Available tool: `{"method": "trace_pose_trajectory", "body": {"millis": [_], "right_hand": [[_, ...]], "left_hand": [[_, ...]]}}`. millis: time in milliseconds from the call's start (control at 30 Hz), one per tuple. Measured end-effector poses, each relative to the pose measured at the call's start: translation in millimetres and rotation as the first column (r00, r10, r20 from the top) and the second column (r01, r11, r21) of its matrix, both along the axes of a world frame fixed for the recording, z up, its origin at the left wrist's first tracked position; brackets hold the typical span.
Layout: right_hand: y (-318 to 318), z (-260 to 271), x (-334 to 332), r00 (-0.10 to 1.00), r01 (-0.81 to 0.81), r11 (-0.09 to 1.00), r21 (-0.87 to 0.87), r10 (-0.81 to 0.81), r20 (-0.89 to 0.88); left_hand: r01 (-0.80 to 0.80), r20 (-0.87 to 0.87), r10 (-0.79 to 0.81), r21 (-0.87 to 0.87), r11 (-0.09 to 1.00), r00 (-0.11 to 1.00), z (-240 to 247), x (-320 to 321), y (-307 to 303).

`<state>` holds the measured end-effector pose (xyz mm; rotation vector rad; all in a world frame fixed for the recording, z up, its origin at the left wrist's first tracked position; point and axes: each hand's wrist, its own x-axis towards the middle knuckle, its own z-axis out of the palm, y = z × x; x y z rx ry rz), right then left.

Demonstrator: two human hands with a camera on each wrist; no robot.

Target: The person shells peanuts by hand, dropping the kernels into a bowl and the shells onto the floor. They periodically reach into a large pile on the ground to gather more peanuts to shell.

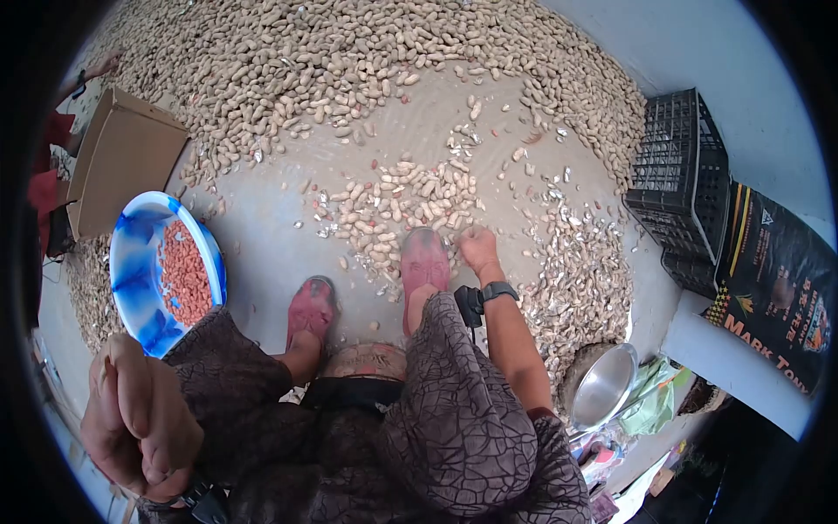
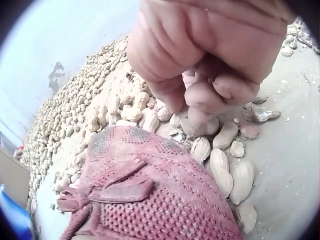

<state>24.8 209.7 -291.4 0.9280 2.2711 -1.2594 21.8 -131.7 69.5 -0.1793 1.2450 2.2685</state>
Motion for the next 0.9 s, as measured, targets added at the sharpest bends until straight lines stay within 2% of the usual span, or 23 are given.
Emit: {"method": "trace_pose_trajectory", "body": {"millis": [67,100,167,200,267,367,433,533,700,767,900], "right_hand": [[-0.6,-0.5,5.9,0.999,0.042,0.988,-0.146,-0.037,0.037],[0.6,0.1,13.7,0.998,0.046,0.988,-0.149,-0.038,0.059],[7.9,1.3,9.2,0.991,0.129,0.929,-0.347,-0.105,0.087],[10.0,1.3,8.7,0.991,0.127,0.93,-0.346,-0.103,0.086],[15.4,3.1,12.9,0.97,0.243,0.881,-0.406,-0.225,0.092],[19.7,6.1,17.9,0.979,0.203,0.918,-0.342,-0.198,0.05],[19.9,4.1,18.8,0.976,0.21,0.917,-0.34,-0.217,0.018],[12.9,2.7,15.2,0.976,0.202,0.919,-0.34,-0.218,-0.01],[-0.5,-10.3,11.6,0.972,0.199,0.901,-0.384,-0.23,-0.036],[-0.6,-17.6,13.9,0.993,-0.089,0.964,-0.25,0.067,-0.095],[2.8,-30.2,24.5,0.977,-0.2,0.946,-0.257,0.174,-0.12]], "left_hand": [[-0.042,-0.001,0.042,-0.006,0.999,0.999,-1.7,3.5,-2.9],[-0.08,0.0,0.08,-0.012,0.997,0.997,-1.3,5.8,-4.5],[-0.064,-0.011,0.064,-0.006,0.998,0.998,-2.4,4.6,-8.6],[-0.047,-0.026,0.047,0.003,0.999,0.999,-3.1,3.9,-8.8],[-0.059,-0.048,0.059,0.01,0.998,0.997,-4.7,1.1,-3.7],[-0.024,-0.034,0.024,0.007,1.0,0.999,-1.9,-4.7,4.1],[0.027,0.001,-0.027,0.073,0.997,1.0,-1.8,-7.7,9.1],[0.07,-0.005,-0.07,0.076,0.995,0.998,-3.2,-6.6,12.2],[0.067,0.013,-0.068,0.018,0.998,0.998,-0.9,-6.8,24.5],[0.056,0.016,-0.056,0.014,0.998,0.998,-1.0,-6.3,26.9],[0.069,0.018,-0.07,0.037,0.997,0.997,-3.2,-7.1,30.3]]}}
